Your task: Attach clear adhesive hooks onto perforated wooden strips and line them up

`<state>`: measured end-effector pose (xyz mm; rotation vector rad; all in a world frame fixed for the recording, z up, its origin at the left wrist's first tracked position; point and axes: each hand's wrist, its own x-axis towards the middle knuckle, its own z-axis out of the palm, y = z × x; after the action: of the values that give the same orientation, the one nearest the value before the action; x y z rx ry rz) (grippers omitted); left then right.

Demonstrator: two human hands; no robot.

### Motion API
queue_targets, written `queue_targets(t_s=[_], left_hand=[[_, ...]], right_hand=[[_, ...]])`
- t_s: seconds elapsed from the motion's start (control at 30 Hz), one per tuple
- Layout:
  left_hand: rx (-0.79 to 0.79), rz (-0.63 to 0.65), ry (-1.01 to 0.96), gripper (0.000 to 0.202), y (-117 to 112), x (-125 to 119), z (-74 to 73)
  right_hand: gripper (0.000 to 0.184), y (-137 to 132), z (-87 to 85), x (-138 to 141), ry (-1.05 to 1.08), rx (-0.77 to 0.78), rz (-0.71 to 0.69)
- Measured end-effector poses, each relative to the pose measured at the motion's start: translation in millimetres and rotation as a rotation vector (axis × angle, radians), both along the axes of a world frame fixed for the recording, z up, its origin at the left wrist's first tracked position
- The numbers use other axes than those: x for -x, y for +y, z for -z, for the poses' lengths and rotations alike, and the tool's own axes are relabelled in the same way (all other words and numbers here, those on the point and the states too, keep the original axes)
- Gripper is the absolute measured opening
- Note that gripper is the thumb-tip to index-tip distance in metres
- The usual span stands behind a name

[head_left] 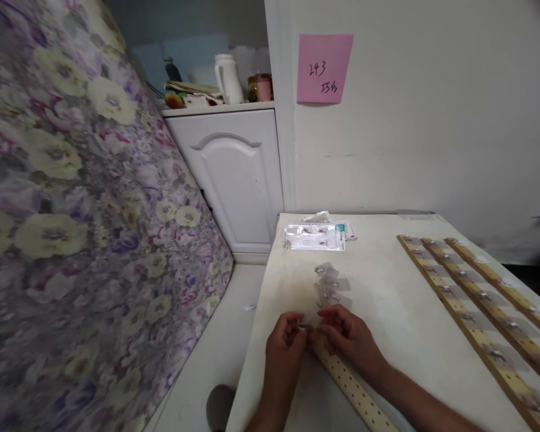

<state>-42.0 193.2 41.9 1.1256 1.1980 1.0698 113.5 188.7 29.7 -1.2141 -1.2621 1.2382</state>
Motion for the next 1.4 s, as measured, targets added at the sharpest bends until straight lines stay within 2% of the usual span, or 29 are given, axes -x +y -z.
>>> queue_targets(t_s=[0.1, 0.2, 0.3, 0.37, 0.5, 0.6, 0.77, 0.93, 1.3, 1.4], left_hand=[[-0.030, 0.059, 0.047, 0.020, -4.5, -3.5, 1.9], [-0.060, 0.055, 0.158, 0.027, -7.4, -2.3, -0.3], [-0.156, 0.028, 0.316, 0.032, -9.2, 1.9, -5.3], [-0.233, 0.027, 0.399, 0.029, -10.7, 4.3, -7.1], [-0.270, 0.036, 0.476, 0.021, -14.9, 6.2, -2.3], [-0.254, 0.015, 0.507, 0.019, -16.8, 6.4, 4.9], [-0.210, -0.026, 0.509, 0.015, -15.4, 6.5, 11.4], [-0.148, -0.076, 0.452, 0.022, -11.3, 7.5, 11.5], [-0.147, -0.074, 0.477, 0.015, -5.9, 7.6, 10.3], [-0.154, -0.069, 0.478, 0.015, -5.4, 7.3, 11.1]], right_hand=[[0.019, 0.6, -0.5, 1.9, 0.126, 0.077, -0.016], [0.019, 2.3, 2.3, 0.3, 0.155, 0.091, -0.021], [0.021, 4.0, 6.7, -1.4, 0.131, 0.083, -0.029], [0.021, 4.5, 8.6, -1.9, 0.098, 0.078, -0.034], [0.022, 3.5, 8.3, -2.3, 0.003, 0.023, -0.060], [0.024, 2.7, 6.2, -2.2, -0.088, -0.012, -0.045], [0.017, 6.2, 5.5, -0.6, -0.232, -0.034, -0.014], [0.022, 13.8, 9.8, 1.2, -0.342, -0.130, -0.013], [0.038, 14.1, 18.1, 4.6, -0.419, -0.238, -0.017], [0.036, 13.6, 19.6, 4.2, -0.445, -0.251, -0.023]])
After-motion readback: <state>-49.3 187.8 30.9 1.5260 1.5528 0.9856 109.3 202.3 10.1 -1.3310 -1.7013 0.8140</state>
